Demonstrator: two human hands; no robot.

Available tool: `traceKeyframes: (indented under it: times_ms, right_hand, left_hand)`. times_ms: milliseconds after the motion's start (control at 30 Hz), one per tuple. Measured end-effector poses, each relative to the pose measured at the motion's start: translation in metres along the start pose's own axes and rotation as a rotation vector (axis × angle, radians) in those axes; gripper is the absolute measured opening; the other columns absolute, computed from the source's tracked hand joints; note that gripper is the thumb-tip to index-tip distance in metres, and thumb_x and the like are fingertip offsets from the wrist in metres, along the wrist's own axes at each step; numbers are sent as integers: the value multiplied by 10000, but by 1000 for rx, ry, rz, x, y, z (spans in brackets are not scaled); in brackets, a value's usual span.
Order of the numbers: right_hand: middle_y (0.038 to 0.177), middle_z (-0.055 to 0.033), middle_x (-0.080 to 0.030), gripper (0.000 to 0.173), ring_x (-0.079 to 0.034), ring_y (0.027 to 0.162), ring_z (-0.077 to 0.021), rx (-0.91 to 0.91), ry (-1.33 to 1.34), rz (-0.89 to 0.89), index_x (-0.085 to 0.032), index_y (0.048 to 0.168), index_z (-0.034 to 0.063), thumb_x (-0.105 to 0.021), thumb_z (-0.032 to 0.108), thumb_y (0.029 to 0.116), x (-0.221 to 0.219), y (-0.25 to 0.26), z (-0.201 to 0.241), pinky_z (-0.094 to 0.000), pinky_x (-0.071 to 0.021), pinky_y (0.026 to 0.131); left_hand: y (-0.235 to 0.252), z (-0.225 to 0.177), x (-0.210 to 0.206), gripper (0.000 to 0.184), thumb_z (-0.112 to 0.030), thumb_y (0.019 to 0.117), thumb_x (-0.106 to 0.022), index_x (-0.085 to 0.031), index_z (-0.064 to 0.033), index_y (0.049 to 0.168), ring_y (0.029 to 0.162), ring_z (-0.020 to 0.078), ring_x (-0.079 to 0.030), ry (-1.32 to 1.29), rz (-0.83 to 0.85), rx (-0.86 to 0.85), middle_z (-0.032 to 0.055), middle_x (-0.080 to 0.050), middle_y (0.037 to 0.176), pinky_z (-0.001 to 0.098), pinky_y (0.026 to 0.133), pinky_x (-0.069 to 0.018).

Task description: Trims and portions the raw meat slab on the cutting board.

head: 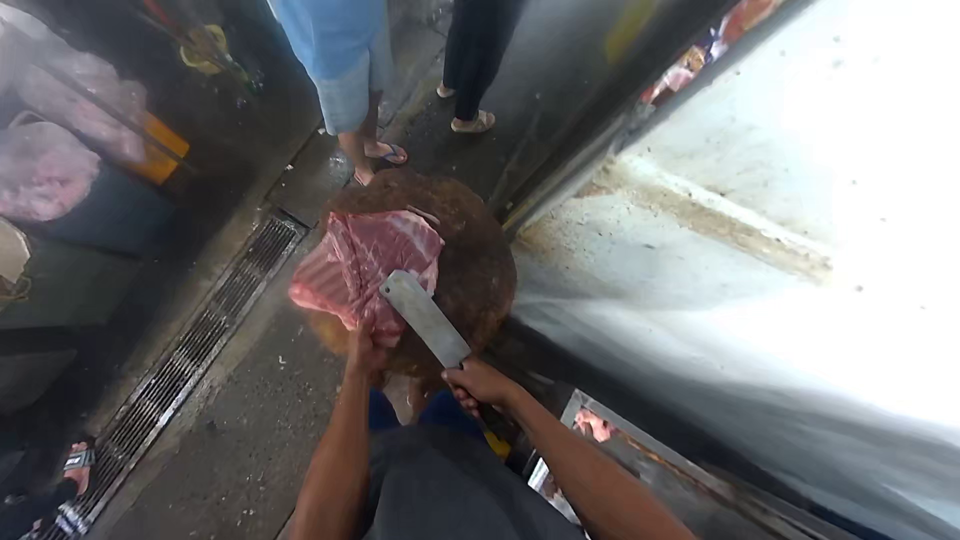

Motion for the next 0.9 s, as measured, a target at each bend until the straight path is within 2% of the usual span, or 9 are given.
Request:
traceKeyframes:
  times_ms: [167,300,367,467,533,633,700,767,900]
  right_hand:
    - [562,39,-459,298,-467,423,-91,260,300,-34,-526,859,103,-436,276,1084,8,-24,17,-280,-502,445]
    - [608,21,-501,329,-504,451,-99,-34,27,-50,-543,890,88,-493,350,1083,-20,7,-21,-288,-511,475]
    - [616,17,-504,319,-501,453,-103,-26,21,-34,-546,906,92,-500,355,1080,-16,9,-26,-288,-509,472]
    - [607,6,-507,296,-507,450,-115,22,90,-81,-546,923,81,-512,328,1083,-7,-8,-43,-292,-515,470]
    - [618,-3,-506,266,-510,447,-121,54,124,-170,-542,974,66,-516,305,1088,7,-18,-44,-299,-525,466]
    - [618,-11,-528,290,-522,447,-127,62,159,-320,-560,931,52,-516,294,1085,19,-26,-47,-310,-531,468]
    - [621,-17,-535,297,-532,447,-130,88,160,-378,-557,931,46,-512,293,1090,17,-24,-47,-312,-539,470]
    - [630,-26,-540,304,-540,450,-138,126,102,-409,-567,966,42,-520,320,1081,9,-23,-38,-323,-549,474]
    - [688,-49,-597,394,-573,498,-150,73,-131,-392,-625,1010,39,-499,408,1061,-11,-10,-14,-344,-545,519]
  left_hand:
    - [-3,-2,3,349,-229,1089,-437,-450,-38,1381,1041,303,-684,-47,43,22,189,-671,1168,519,898,-585]
    - [-2,3,-2,309,-240,1101,-418,-492,-41,1326,960,278,-700,-37,-9,41,163,-687,1077,502,842,-598]
    - [-3,-4,5,328,-231,1101,-435,-471,-30,1357,974,277,-699,57,-6,97,173,-686,1099,500,861,-595]
    - [-24,-17,29,394,-333,1070,-551,-560,31,1219,671,188,-675,661,-20,276,122,-700,868,368,624,-596]
    - [-39,-44,24,515,-483,1052,-529,-675,7,1110,636,193,-673,1252,44,327,96,-709,812,387,629,-589]
    - [-64,-85,-16,376,-365,1034,-571,-703,-33,1151,947,314,-701,1699,132,103,176,-716,1017,563,896,-551]
    - [-54,-87,-39,320,-211,1052,-522,-679,-98,1307,1121,323,-684,1856,297,-146,158,-700,1223,551,994,-532]
    - [-27,-75,-46,362,-87,1028,-515,-661,-151,1353,1171,327,-654,2059,512,-376,137,-648,1309,528,989,-546]
    - [4,-69,-31,351,-30,1000,-525,-665,-118,1310,1168,363,-629,2371,905,-514,157,-601,1305,514,954,-562]
Point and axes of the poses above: each hand's wrist, its own y-axis towards the middle knuckle, its own x-axis out of the back of the hand, z = x × y, the point moved 1 cm from there along y, towards the middle knuckle
